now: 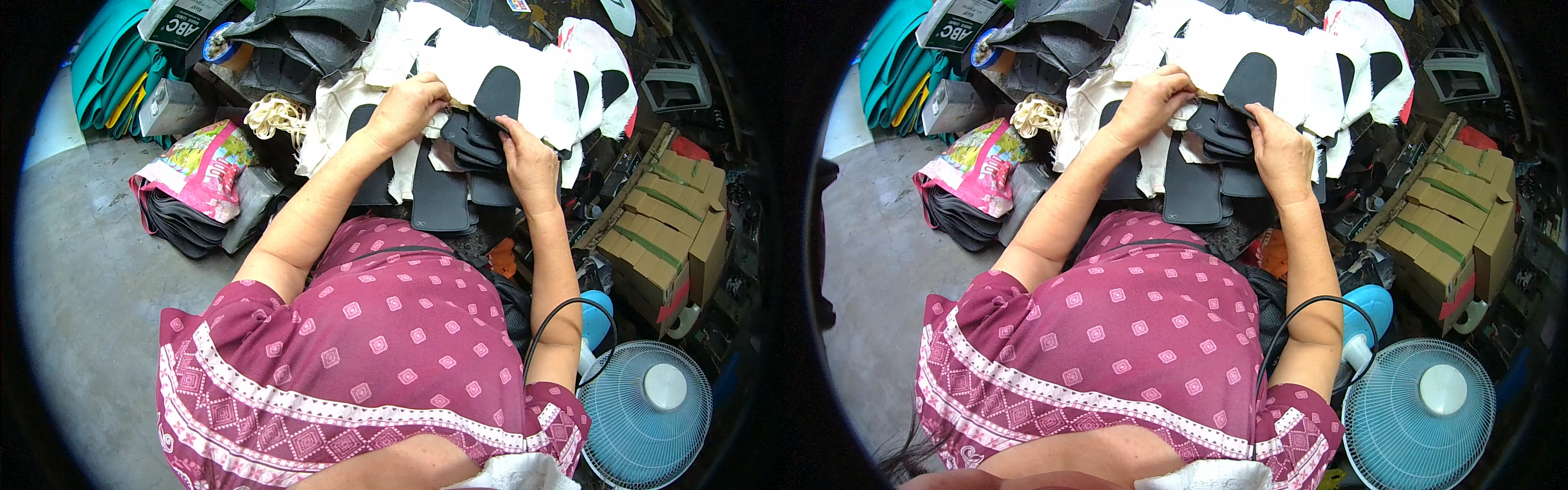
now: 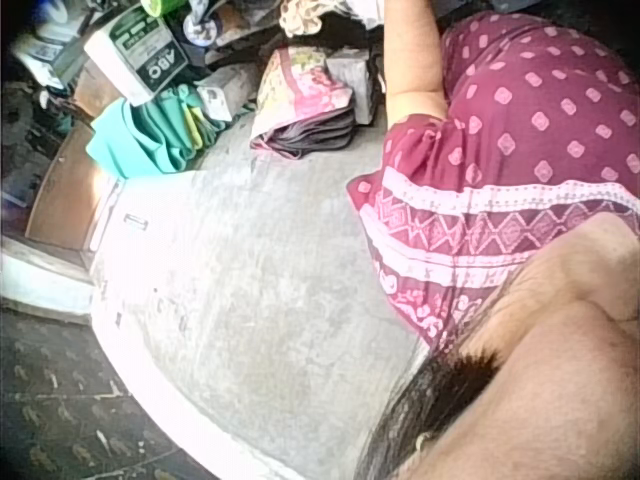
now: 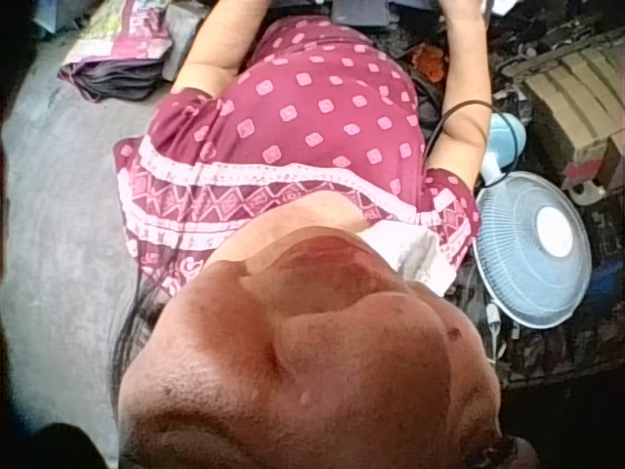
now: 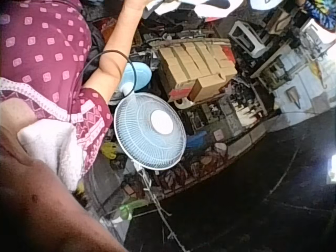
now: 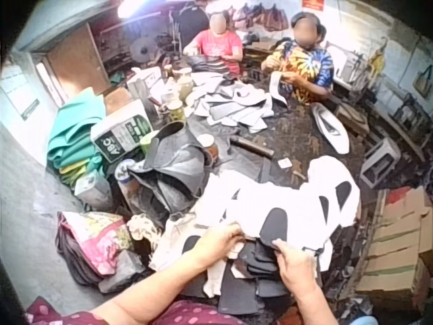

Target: The person repeatedly picks up black shoe insoles from a pile, separates them from white paper or fabric, and restacks them on the table. The hands handle the insoles one at a time, turning and aligning them while organizing the pile.

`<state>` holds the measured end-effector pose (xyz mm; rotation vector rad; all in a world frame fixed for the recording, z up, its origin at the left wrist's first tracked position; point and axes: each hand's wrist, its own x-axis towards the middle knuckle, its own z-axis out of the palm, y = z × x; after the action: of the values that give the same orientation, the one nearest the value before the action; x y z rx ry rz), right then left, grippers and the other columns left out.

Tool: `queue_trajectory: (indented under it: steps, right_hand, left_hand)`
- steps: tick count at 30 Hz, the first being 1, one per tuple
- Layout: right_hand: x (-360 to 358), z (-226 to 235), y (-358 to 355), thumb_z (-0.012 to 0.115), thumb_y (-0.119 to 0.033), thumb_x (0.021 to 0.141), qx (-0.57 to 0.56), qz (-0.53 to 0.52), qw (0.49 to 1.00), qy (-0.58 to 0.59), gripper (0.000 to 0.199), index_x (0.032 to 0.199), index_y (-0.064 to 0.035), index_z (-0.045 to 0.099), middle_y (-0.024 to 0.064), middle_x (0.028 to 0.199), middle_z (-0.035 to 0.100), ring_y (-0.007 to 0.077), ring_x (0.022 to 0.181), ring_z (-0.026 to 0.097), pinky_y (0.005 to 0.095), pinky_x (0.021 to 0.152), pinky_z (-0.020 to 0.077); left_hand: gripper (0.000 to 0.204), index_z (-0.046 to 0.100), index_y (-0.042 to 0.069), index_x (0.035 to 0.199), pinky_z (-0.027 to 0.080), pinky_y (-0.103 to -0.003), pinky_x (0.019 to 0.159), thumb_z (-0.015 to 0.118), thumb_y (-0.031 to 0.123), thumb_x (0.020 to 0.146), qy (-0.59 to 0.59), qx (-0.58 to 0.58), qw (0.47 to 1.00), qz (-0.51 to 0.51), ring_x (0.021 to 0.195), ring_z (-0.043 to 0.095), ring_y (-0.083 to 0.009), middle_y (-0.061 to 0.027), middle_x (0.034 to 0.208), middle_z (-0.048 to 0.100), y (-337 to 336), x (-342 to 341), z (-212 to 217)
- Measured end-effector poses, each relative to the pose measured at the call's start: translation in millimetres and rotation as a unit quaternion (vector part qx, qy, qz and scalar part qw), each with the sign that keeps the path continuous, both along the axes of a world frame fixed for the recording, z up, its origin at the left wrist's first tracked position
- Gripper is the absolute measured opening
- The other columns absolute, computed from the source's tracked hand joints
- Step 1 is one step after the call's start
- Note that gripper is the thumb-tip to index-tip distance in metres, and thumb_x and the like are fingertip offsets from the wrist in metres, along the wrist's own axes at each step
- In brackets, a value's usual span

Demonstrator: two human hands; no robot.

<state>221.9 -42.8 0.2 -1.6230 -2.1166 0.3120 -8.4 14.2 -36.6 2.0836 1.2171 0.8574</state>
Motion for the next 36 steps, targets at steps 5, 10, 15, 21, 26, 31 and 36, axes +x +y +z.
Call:
queue_trajectory:
  steps: [5, 10, 15, 21, 26, 31, 36]
  right_hand:
    - [1.2, -0.3, -0.3, 0.063, -0.012, 0.091, -0.003, -0.005, 1.000, -0.010, 0.021, 0.111, -0.0109, 0.067, 0.0107, 0.102, 0.072, 0.0282, 0.089, 0.071, 0.0358, 0.075, 0.0564]
    - [3.7, 0.2, -1.9, 0.062, -0.013, 0.092, -0.010, -0.010, 1.000, -0.002, 0.020, 0.111, -0.0120, 0.067, 0.0111, 0.099, 0.072, 0.0293, 0.086, 0.071, 0.0368, 0.072, 0.0564]
    - [11.3, -4.3, -0.1, 0.060, -0.017, 0.094, -0.065, -0.043, 0.996, 0.034, 0.020, 0.113, -0.0122, 0.066, 0.0157, 0.088, 0.070, 0.0332, 0.079, 0.070, 0.0399, 0.067, 0.0539]
    - [18.8, -13.5, 5.2, 0.059, -0.019, 0.096, -0.080, -0.050, 0.988, 0.120, 0.021, 0.113, -0.0102, 0.066, 0.0182, 0.081, 0.068, 0.0357, 0.078, 0.069, 0.0405, 0.065, 0.0522]
    - [18.5, -14.5, 4.0, 0.060, -0.018, 0.095, -0.079, -0.044, 0.986, 0.137, 0.022, 0.114, -0.0100, 0.067, 0.0169, 0.078, 0.068, 0.0300, 0.072, 0.069, 0.0359, 0.065, 0.0519]
    - [21.0, -10.0, 4.2, 0.063, -0.013, 0.094, -0.082, -0.054, 0.971, 0.216, 0.024, 0.116, -0.0065, 0.069, 0.0117, 0.085, 0.071, 0.0143, 0.072, 0.067, 0.0280, 0.069, 0.0510]
    - [29.9, 10.9, 8.4, 0.063, -0.013, 0.096, -0.029, -0.140, 0.928, 0.344, 0.026, 0.120, -0.0013, 0.067, 0.0054, 0.103, 0.072, 0.0091, 0.090, 0.064, 0.0253, 0.082, 0.0500]
  left_hand:
    - [0.008, 0.066, 0.000, 0.093, 0.052, -0.031, 0.074, 0.066, 0.005, 0.087, -0.037, -0.053, 0.998, 0.011, 0.080, 0.067, -0.0217, -0.0117, 0.088, 0.067, 2.9, -9.0, 3.5]
    - [0.007, 0.064, -0.002, 0.095, 0.053, -0.029, 0.079, 0.063, 0.003, 0.089, -0.128, -0.124, 0.983, 0.040, 0.085, 0.065, -0.0153, -0.0095, 0.096, 0.068, -1.0, -6.4, -4.1]
    - [0.007, 0.062, -0.001, 0.097, 0.052, -0.027, 0.085, 0.061, 0.004, 0.092, -0.300, -0.282, 0.910, 0.050, 0.094, 0.063, -0.0136, -0.0090, 0.109, 0.064, 0.8, -2.8, -17.2]
    - [0.010, 0.062, 0.000, 0.094, 0.053, -0.029, 0.076, 0.065, 0.007, 0.088, -0.193, -0.128, 0.968, 0.102, 0.084, 0.064, -0.0179, -0.0104, 0.098, 0.063, -7.3, 7.3, -2.4]
    - [0.012, 0.064, 0.001, 0.097, 0.052, -0.030, 0.068, 0.065, 0.009, 0.088, -0.084, 0.019, 0.993, 0.085, 0.075, 0.061, -0.0197, -0.0097, 0.088, 0.061, -26.0, 16.4, 24.7]
    - [0.026, 0.071, 0.007, 0.093, 0.053, -0.038, 0.072, 0.074, 0.031, 0.083, 0.113, -0.049, 0.992, 0.005, 0.083, 0.067, -0.0286, -0.0094, 0.090, 0.065, -44.2, 26.8, 31.8]
    - [0.035, 0.070, 0.008, 0.099, 0.053, -0.038, 0.072, 0.077, 0.035, 0.078, 0.131, -0.069, 0.988, 0.035, 0.083, 0.067, -0.0274, -0.0083, 0.092, 0.064, -46.0, 26.9, 24.6]
